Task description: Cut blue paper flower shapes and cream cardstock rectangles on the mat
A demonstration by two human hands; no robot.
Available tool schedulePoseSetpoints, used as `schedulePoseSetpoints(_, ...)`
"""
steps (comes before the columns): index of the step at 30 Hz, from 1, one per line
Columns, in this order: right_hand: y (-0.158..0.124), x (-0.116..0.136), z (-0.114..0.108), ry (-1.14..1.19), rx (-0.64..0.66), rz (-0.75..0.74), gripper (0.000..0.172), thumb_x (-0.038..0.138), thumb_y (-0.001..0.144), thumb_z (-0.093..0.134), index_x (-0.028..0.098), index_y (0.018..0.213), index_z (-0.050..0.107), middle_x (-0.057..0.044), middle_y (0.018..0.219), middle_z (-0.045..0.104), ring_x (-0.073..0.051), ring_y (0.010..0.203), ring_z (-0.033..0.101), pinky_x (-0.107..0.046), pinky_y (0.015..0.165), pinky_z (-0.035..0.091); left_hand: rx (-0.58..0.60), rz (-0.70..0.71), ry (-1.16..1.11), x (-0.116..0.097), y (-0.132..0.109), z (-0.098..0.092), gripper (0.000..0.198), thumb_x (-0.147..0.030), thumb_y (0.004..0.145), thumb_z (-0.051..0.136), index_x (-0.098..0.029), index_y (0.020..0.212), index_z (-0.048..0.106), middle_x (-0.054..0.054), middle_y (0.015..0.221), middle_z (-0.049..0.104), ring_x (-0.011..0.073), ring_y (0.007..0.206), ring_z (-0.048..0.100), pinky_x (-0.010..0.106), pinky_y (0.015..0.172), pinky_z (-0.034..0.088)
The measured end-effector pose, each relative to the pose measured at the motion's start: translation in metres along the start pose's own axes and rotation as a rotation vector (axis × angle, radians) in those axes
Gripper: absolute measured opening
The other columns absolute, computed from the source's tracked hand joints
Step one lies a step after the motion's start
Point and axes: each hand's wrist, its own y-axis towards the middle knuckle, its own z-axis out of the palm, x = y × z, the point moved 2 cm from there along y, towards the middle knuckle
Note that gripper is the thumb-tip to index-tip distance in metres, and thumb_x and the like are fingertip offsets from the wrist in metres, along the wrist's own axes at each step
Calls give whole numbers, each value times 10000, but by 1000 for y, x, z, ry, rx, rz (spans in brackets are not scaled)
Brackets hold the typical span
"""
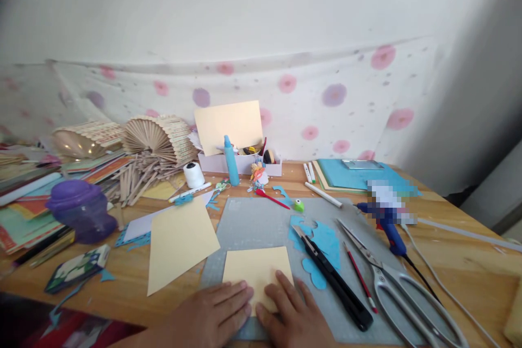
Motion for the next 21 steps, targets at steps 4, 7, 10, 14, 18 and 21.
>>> schedulePoseSetpoints(4, -5, -8, -7, -145, 36, -35, 375, 545, 886, 590, 442, 1247, 609, 20, 1111, 740, -302, 1056, 683, -423, 804, 533, -113, -47, 24, 0, -9, 13, 281, -202, 977, 486, -156, 1234, 588, 53, 1317, 642, 190, 1212, 587, 315, 1061, 423)
schedulePoseSetpoints(7, -10, -10, -17, -195, 74, -41, 438, 625, 873, 544, 433, 1260, 616, -23, 1138, 732, -335, 1042, 680, -449, 786, 516, -129, -36, 12, 2, -15, 21, 308, -283, 985, 475, -171, 1252, 580, 46, 1349, 619, 191, 1259, 546, 405, 1160, 300)
schedulePoseSetpoints(10, -13, -14, -29, -207, 88, -19, 431, 636, 875, 522, 418, 1223, 653, -55, 1130, 733, -337, 1021, 680, -442, 772, 505, -119, -16, 51, 4, -23, 27, 394, -381, 967, 489, -175, 1296, 561, 50, 1423, 552, 249, 1319, 484, 560, 1197, 85)
schedulePoseSetpoints(14, -18, -19, -38, -218, 130, 15, 412, 632, 863, 539, 424, 1191, 676, -52, 1093, 747, -341, 1006, 682, -447, 774, 504, -170, -17, 159, 8, -36, 30, 349, -311, 964, 502, -237, 1296, 578, -16, 1483, 480, 281, 1425, 323, 639, 1143, -117)
schedulePoseSetpoints(18, -26, -23, -40, -215, 173, 43, 397, 617, 860, 550, 431, 1185, 683, -62, 1106, 745, -359, 1019, 680, -469, 766, 520, -176, -38, 183, 12, -49, 27, 371, -332, 960, 503, -254, 1317, 567, -48, 1489, 466, 294, 1460, 228, 655, 1134, -132)
schedulePoseSetpoints(21, -30, -22, -41, -205, 186, 62, 380, 579, 859, 570, 438, 1195, 678, -75, 1142, 736, -380, 1031, 679, -500, 745, 541, -164, -45, 154, 11, -55, 24, 451, -416, 931, 524, -238, 1345, 543, -11, 1465, 502, 301, 1448, 259, 642, 1130, -155)
